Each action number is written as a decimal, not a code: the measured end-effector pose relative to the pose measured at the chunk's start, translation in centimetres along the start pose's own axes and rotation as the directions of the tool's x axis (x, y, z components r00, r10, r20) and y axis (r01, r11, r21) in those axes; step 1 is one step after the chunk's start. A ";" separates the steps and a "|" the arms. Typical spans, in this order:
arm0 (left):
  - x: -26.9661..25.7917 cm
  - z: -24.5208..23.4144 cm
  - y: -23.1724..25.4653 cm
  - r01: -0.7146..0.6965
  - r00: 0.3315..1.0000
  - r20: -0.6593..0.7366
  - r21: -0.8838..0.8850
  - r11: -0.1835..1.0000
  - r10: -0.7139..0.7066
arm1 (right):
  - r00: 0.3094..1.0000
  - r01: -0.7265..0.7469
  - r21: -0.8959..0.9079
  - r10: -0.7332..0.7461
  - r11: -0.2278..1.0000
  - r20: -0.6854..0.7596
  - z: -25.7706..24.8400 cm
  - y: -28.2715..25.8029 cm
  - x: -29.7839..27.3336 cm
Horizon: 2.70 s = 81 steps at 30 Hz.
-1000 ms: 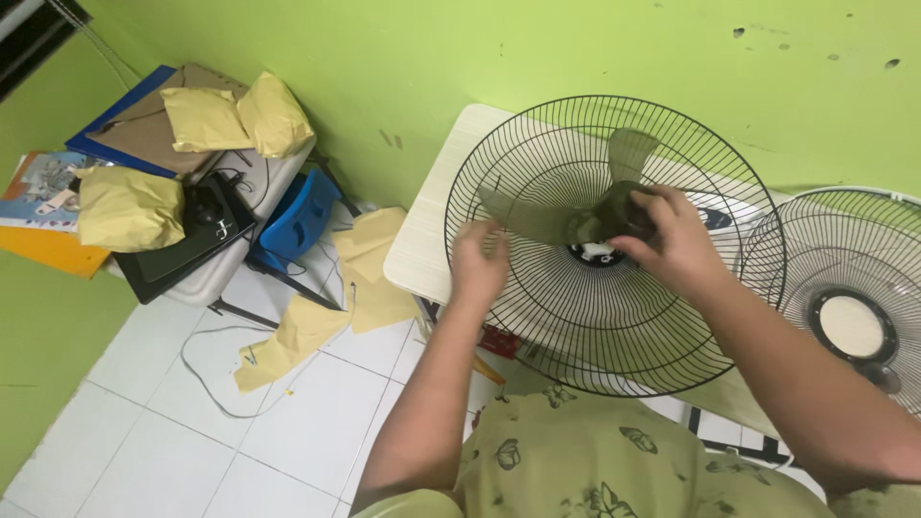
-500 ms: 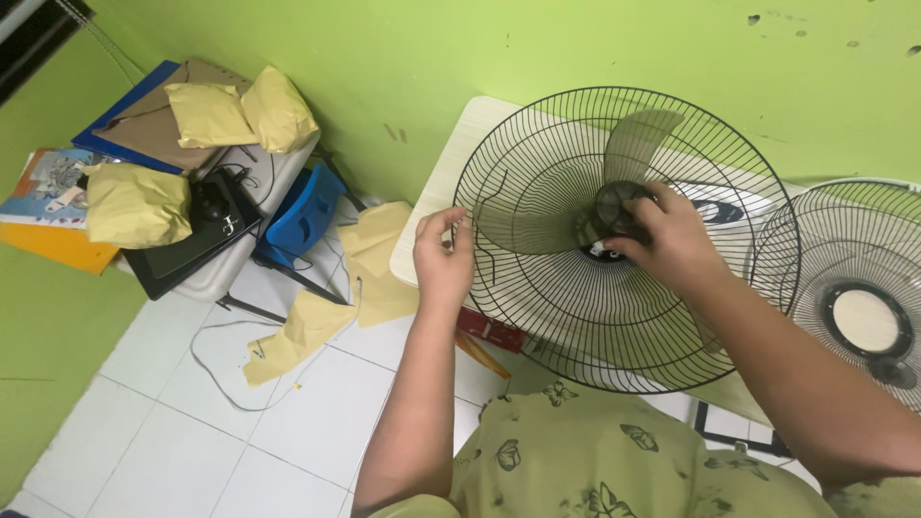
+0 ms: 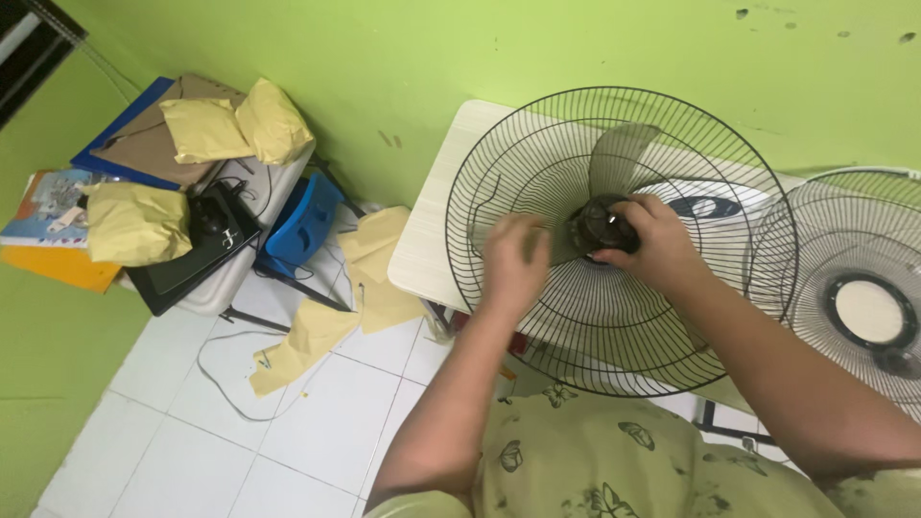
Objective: The person disassembles an electric fan by removing the front grille, fan blades, and motor housing, then reassembles the components in reverse order. The person handles the fan blades, motor housing, and grilles by hand, placing them on a white table against a green wall.
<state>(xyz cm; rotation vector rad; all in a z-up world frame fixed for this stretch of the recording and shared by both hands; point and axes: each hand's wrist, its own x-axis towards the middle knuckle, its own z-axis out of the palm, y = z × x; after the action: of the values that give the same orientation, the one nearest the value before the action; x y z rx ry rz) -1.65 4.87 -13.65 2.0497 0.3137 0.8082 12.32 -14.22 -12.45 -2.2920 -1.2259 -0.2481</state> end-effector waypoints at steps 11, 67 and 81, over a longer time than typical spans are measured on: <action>2.9 9.5 -1.5 -0.109 0.957 0.280 0.097 0.989 0.078 | 0.996 -0.009 0.081 0.016 0.997 -0.085 0.7 0.6 0.0; -9.3 44.2 14.7 -0.359 0.549 0.835 0.197 0.912 0.036 | 0.651 -0.753 0.183 0.756 0.632 0.069 -11.3 26.7 -31.8; 1.3 19.0 16.2 -0.369 0.893 0.229 -0.121 0.922 0.387 | 0.936 -0.320 0.728 0.320 0.606 0.145 -15.3 12.3 -8.6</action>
<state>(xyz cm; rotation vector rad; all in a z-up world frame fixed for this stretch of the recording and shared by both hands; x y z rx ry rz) 10.40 -16.18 -7.52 2.1424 -0.2644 0.7642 18.72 -34.00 -7.33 -1.7037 -0.6786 0.3457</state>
